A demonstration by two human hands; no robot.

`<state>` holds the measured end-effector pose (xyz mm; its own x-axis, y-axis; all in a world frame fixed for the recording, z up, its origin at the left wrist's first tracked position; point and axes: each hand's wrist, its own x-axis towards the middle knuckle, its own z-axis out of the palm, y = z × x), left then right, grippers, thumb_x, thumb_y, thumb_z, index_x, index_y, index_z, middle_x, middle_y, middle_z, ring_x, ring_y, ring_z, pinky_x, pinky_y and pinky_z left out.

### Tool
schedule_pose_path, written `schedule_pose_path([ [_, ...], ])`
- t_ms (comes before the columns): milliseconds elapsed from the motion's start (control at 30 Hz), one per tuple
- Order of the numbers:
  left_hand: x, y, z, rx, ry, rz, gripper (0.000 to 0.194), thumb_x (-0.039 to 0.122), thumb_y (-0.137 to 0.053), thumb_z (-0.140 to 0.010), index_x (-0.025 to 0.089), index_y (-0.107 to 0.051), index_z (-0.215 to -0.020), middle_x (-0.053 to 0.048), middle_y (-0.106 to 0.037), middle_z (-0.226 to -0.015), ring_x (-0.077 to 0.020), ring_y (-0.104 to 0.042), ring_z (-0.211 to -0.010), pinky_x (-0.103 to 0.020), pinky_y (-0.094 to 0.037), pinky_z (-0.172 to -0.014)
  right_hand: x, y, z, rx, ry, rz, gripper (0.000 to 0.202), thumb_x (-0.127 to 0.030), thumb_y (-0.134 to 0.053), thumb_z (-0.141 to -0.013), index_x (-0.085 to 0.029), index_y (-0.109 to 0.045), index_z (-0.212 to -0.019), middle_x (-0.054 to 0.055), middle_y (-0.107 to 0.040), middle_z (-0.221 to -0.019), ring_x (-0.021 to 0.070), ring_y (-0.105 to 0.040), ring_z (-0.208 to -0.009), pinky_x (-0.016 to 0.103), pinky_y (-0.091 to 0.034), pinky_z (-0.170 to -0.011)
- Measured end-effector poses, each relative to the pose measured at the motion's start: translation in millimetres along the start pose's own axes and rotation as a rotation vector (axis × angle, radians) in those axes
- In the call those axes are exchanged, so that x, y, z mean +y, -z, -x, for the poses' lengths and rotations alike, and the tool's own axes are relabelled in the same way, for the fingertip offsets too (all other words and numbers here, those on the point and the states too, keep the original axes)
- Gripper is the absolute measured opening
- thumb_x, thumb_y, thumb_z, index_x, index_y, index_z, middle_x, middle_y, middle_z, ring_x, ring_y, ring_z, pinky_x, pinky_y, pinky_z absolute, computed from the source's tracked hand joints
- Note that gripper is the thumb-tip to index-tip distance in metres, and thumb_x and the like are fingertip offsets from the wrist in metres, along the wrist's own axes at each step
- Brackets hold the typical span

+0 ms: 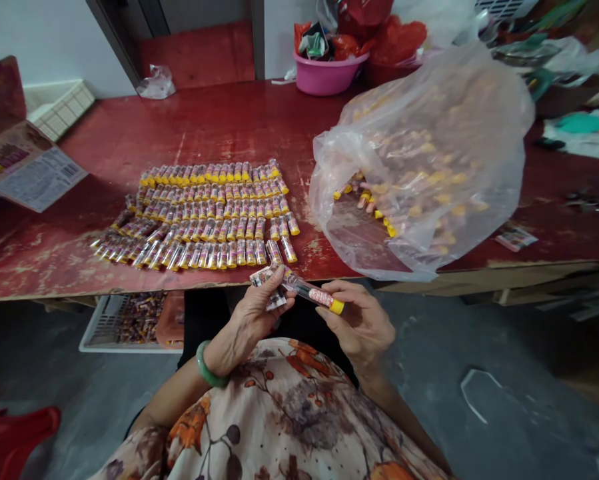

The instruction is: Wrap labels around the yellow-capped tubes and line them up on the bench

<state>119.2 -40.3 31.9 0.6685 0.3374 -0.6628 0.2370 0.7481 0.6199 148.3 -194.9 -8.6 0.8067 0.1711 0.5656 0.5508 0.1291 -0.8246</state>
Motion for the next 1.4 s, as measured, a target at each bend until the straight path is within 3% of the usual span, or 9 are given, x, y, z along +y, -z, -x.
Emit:
schedule_pose_path([
  [133, -2.5, 2.5, -3.1, -0.077, 0.080, 0.015, 0.029, 0.025, -0.085, -0.060, 0.015, -0.066, -0.079, -0.002, -0.068, -0.071, -0.0147, -0.065, -0.062, -0.025, -0.054, -0.059, 1.3, -0.7, 2.1, -0.006, 0.106, 0.127, 0.031, -0.011, -0.069, -0.078, -0.024, -0.060, -0.105, 0.007, -0.066, -0.098, 0.0229, -0.065, -0.088, 0.039, -0.057, -0.075],
  [333, -5.7, 8.1, -4.7, -0.147, -0.108, 0.000, 0.033, 0.030, -0.085, -0.059, 0.015, -0.065, -0.081, 0.000, -0.068, -0.074, -0.0145, -0.065, -0.065, -0.028, -0.057, -0.064, 0.4, 2.7, 5.9, -0.145, 0.430, 0.592, 0.038, -0.008, -0.071, -0.078, -0.017, -0.057, -0.113, 0.011, -0.068, -0.103, 0.0208, -0.067, -0.088, 0.033, -0.058, -0.074],
  [600, -9.3, 10.6, -7.3, -0.167, -0.207, -0.007, 0.043, 0.028, -0.089, -0.053, 0.014, -0.067, -0.087, -0.001, -0.069, -0.076, -0.0133, -0.064, -0.064, -0.027, -0.056, -0.062, 2.6, -0.4, 5.2, -0.157, 0.381, 0.504, 0.033, -0.011, -0.069, -0.081, -0.020, -0.056, -0.109, 0.007, -0.068, -0.098, 0.0194, -0.069, -0.086, 0.031, -0.059, -0.072],
  [800, -11.9, 13.4, -10.7, -0.189, -0.195, -0.022, 0.035, 0.031, -0.087, -0.057, 0.014, -0.067, -0.081, -0.001, -0.069, -0.071, -0.0132, -0.065, -0.062, -0.026, -0.057, -0.060, 9.0, -7.6, 12.5, -0.068, 0.487, 0.653, 0.044, -0.011, -0.075, -0.076, -0.020, -0.056, -0.115, 0.009, -0.068, -0.103, 0.0194, -0.068, -0.085, 0.030, -0.059, -0.072],
  [1067, -10.3, 16.6, -8.0, -0.271, -0.202, -0.056, 0.030, 0.027, -0.083, -0.063, 0.015, -0.068, -0.086, -0.002, -0.070, -0.079, -0.0132, -0.065, -0.068, -0.026, -0.055, -0.066, 1.9, -11.2, 6.9, -0.267, 0.207, 0.273, 0.040, -0.007, -0.056, -0.087, -0.020, -0.054, -0.124, 0.013, -0.057, -0.121, 0.0239, -0.058, -0.107, 0.040, -0.053, -0.086],
  [1267, -12.8, 15.9, 1.3, -0.452, -0.123, -0.093, 0.028, 0.027, -0.083, -0.064, 0.012, -0.070, -0.083, -0.004, -0.070, -0.078, -0.0133, -0.063, -0.069, -0.026, -0.051, -0.069, -3.0, -15.2, -13.0, -0.174, -0.044, 0.065, 0.039, -0.014, -0.073, -0.075, -0.024, -0.059, -0.109, 0.006, -0.052, -0.113, 0.0118, -0.049, -0.068, 0.030, -0.048, -0.063],
  [1400, -12.6, 15.9, 4.1, -0.431, -0.134, -0.086, 0.032, 0.027, -0.087, -0.057, 0.012, -0.072, -0.081, -0.003, -0.070, -0.077, -0.0136, -0.062, -0.069, -0.026, -0.050, -0.068, -4.0, -19.7, -19.7, -0.197, -0.187, -0.115, 0.031, -0.014, -0.074, -0.072, -0.023, -0.059, -0.099, 0.004, -0.051, -0.108, 0.0093, -0.046, -0.063, 0.027, -0.042, -0.057],
])
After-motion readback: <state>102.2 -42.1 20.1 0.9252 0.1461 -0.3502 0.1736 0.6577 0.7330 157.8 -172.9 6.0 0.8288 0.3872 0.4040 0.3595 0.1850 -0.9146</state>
